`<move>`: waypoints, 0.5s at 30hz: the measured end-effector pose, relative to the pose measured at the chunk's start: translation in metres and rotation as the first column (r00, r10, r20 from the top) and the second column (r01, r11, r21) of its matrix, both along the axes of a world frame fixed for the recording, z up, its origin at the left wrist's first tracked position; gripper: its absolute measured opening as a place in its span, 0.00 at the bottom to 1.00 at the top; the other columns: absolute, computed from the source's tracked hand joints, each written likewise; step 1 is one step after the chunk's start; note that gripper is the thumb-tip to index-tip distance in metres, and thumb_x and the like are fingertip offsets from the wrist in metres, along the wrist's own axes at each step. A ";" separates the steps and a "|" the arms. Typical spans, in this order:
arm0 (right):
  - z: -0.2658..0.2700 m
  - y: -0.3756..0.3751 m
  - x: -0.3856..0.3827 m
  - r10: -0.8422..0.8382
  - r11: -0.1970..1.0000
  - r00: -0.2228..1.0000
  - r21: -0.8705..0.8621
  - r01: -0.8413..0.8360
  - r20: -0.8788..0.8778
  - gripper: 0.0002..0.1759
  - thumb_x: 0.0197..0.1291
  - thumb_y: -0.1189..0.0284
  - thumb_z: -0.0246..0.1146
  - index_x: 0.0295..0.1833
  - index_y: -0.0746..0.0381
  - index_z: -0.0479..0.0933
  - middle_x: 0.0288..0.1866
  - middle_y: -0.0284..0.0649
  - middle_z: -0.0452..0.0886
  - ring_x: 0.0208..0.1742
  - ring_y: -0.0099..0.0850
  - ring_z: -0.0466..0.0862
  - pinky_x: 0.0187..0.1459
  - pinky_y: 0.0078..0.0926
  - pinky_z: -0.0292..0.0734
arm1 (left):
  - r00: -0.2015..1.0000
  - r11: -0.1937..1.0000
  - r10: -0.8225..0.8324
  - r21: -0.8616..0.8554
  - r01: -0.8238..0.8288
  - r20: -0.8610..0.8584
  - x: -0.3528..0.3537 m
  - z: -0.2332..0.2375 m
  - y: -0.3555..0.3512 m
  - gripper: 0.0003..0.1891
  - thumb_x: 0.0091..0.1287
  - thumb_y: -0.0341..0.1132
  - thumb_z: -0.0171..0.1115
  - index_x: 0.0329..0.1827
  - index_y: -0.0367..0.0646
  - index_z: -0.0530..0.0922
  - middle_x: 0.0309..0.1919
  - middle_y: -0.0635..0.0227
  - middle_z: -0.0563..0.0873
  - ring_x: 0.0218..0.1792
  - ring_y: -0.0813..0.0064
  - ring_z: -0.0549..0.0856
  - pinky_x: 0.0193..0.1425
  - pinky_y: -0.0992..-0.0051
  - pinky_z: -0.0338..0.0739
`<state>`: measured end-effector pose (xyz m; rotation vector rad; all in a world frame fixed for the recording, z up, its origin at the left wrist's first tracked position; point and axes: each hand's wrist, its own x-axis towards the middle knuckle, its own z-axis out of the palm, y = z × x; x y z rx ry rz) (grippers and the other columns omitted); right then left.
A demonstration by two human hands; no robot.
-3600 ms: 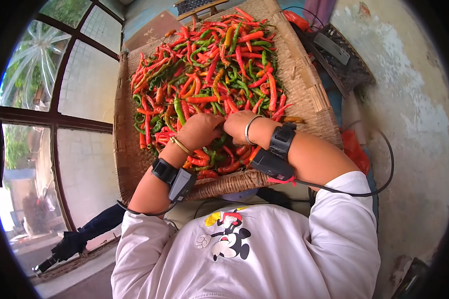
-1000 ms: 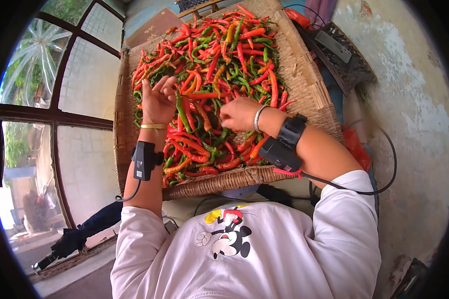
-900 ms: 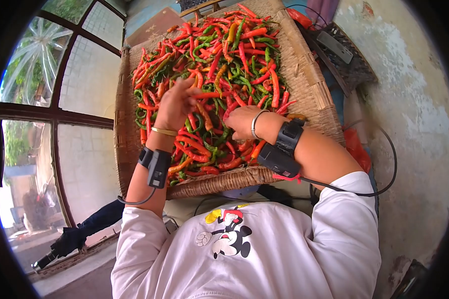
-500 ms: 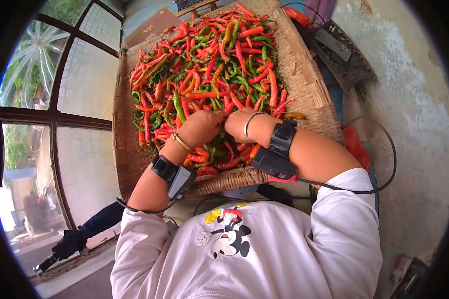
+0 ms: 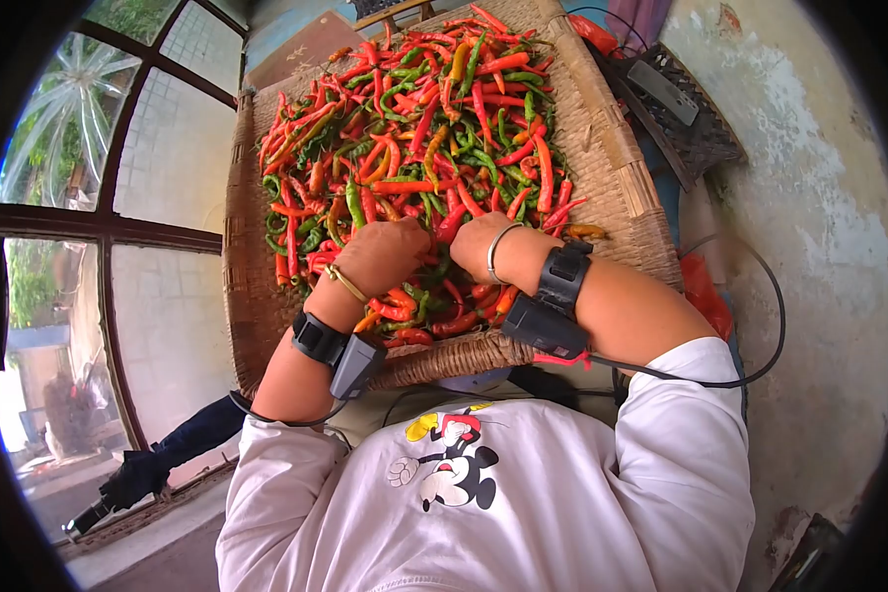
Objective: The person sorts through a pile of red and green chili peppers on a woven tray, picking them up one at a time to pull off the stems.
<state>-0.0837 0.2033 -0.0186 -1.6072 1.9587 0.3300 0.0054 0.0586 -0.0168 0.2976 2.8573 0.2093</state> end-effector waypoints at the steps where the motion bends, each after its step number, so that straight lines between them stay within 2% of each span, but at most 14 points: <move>1: -0.001 0.000 -0.001 0.000 1.000 1.000 -0.001 0.000 0.001 0.12 0.47 0.71 0.60 0.39 0.60 0.80 0.39 0.43 0.81 0.44 0.39 0.80 0.41 0.35 0.75 | 0.999 0.997 -0.038 -0.072 0.039 0.011 0.000 -0.004 -0.004 0.06 0.55 0.33 0.57 0.34 0.43 0.79 0.33 0.58 0.80 0.35 0.60 0.82 0.35 0.64 0.77; 5: -0.003 0.001 -0.006 -0.066 0.993 0.997 -0.092 0.070 0.047 0.10 0.48 0.67 0.61 0.36 0.60 0.79 0.37 0.44 0.80 0.42 0.40 0.80 0.41 0.37 0.74 | 0.999 0.999 -0.048 -0.001 0.048 0.007 0.000 -0.007 -0.008 0.07 0.55 0.34 0.56 0.31 0.41 0.79 0.34 0.60 0.78 0.34 0.60 0.80 0.36 0.65 0.76; 7: -0.006 0.003 -0.009 -0.103 0.983 0.992 -0.143 0.113 0.071 0.11 0.48 0.66 0.62 0.35 0.60 0.79 0.37 0.44 0.80 0.42 0.41 0.79 0.42 0.37 0.74 | 0.997 0.998 0.038 -0.046 -0.035 0.073 -0.004 0.015 0.001 0.08 0.55 0.34 0.55 0.32 0.41 0.79 0.34 0.59 0.77 0.36 0.60 0.80 0.37 0.66 0.76; 8: -0.008 0.004 -0.010 -0.122 0.956 0.989 -0.257 0.141 0.086 0.11 0.48 0.64 0.62 0.35 0.60 0.78 0.36 0.44 0.80 0.42 0.41 0.79 0.42 0.38 0.74 | 0.997 0.998 0.037 -0.047 -0.034 0.073 -0.004 0.013 0.001 0.08 0.55 0.34 0.55 0.32 0.41 0.79 0.34 0.59 0.77 0.36 0.60 0.80 0.37 0.66 0.76; 9: -0.010 0.005 -0.011 -0.140 0.915 0.985 -0.367 0.168 0.102 0.12 0.48 0.63 0.62 0.34 0.60 0.78 0.35 0.45 0.80 0.42 0.42 0.79 0.42 0.38 0.74 | 1.000 1.000 0.024 0.013 -0.024 -0.001 -0.005 0.011 0.000 0.07 0.55 0.32 0.55 0.31 0.40 0.78 0.33 0.58 0.77 0.37 0.60 0.80 0.38 0.66 0.75; 10: -0.011 0.004 -0.012 -0.142 0.915 0.985 -0.367 0.170 0.103 0.12 0.48 0.63 0.62 0.34 0.60 0.78 0.35 0.45 0.80 0.42 0.42 0.79 0.42 0.38 0.74 | 0.997 0.997 0.015 0.074 -0.010 -0.075 -0.006 0.009 0.000 0.06 0.55 0.31 0.55 0.31 0.39 0.78 0.32 0.58 0.77 0.37 0.60 0.79 0.38 0.66 0.75; 11: -0.011 0.002 -0.012 -0.219 0.858 0.952 -0.422 0.293 0.216 0.13 0.48 0.62 0.62 0.35 0.60 0.78 0.34 0.45 0.80 0.41 0.43 0.79 0.42 0.38 0.73 | 0.997 0.997 0.014 0.074 -0.009 -0.075 -0.007 0.009 0.000 0.06 0.55 0.31 0.55 0.31 0.39 0.78 0.32 0.58 0.77 0.37 0.60 0.79 0.38 0.66 0.75; 12: -0.011 0.001 -0.012 -0.281 0.786 0.901 -0.459 0.414 0.331 0.13 0.49 0.62 0.62 0.35 0.60 0.78 0.32 0.45 0.80 0.41 0.44 0.79 0.43 0.39 0.73 | 0.985 0.975 0.035 0.221 0.004 -0.171 -0.008 0.011 0.001 0.05 0.55 0.29 0.55 0.31 0.38 0.77 0.31 0.58 0.77 0.37 0.59 0.79 0.39 0.66 0.74; 13: -0.014 0.000 -0.013 -0.281 0.786 0.900 -0.459 0.414 0.332 0.13 0.49 0.62 0.62 0.35 0.60 0.78 0.32 0.45 0.80 0.41 0.44 0.79 0.43 0.39 0.73 | 0.962 0.932 0.069 0.361 0.031 -0.262 -0.008 0.012 0.002 0.05 0.55 0.26 0.55 0.32 0.37 0.77 0.31 0.57 0.77 0.36 0.59 0.79 0.39 0.66 0.74; 14: -0.018 0.000 -0.014 -0.321 0.702 0.822 -0.465 0.540 0.470 0.14 0.50 0.62 0.62 0.35 0.61 0.77 0.30 0.44 0.80 0.37 0.41 0.80 0.39 0.36 0.74 | 0.963 0.932 0.069 0.361 0.031 -0.262 -0.009 0.012 0.003 0.05 0.55 0.26 0.55 0.32 0.37 0.77 0.31 0.57 0.77 0.36 0.59 0.79 0.39 0.66 0.74; 15: -0.017 -0.001 -0.014 -0.342 0.608 0.724 -0.446 0.657 0.599 0.14 0.51 0.62 0.62 0.34 0.62 0.77 0.27 0.43 0.80 0.33 0.39 0.81 0.36 0.33 0.76 | 0.945 0.875 0.178 0.484 -0.024 -0.276 -0.010 0.011 0.004 0.06 0.54 0.24 0.54 0.34 0.37 0.77 0.31 0.58 0.77 0.36 0.59 0.79 0.40 0.67 0.74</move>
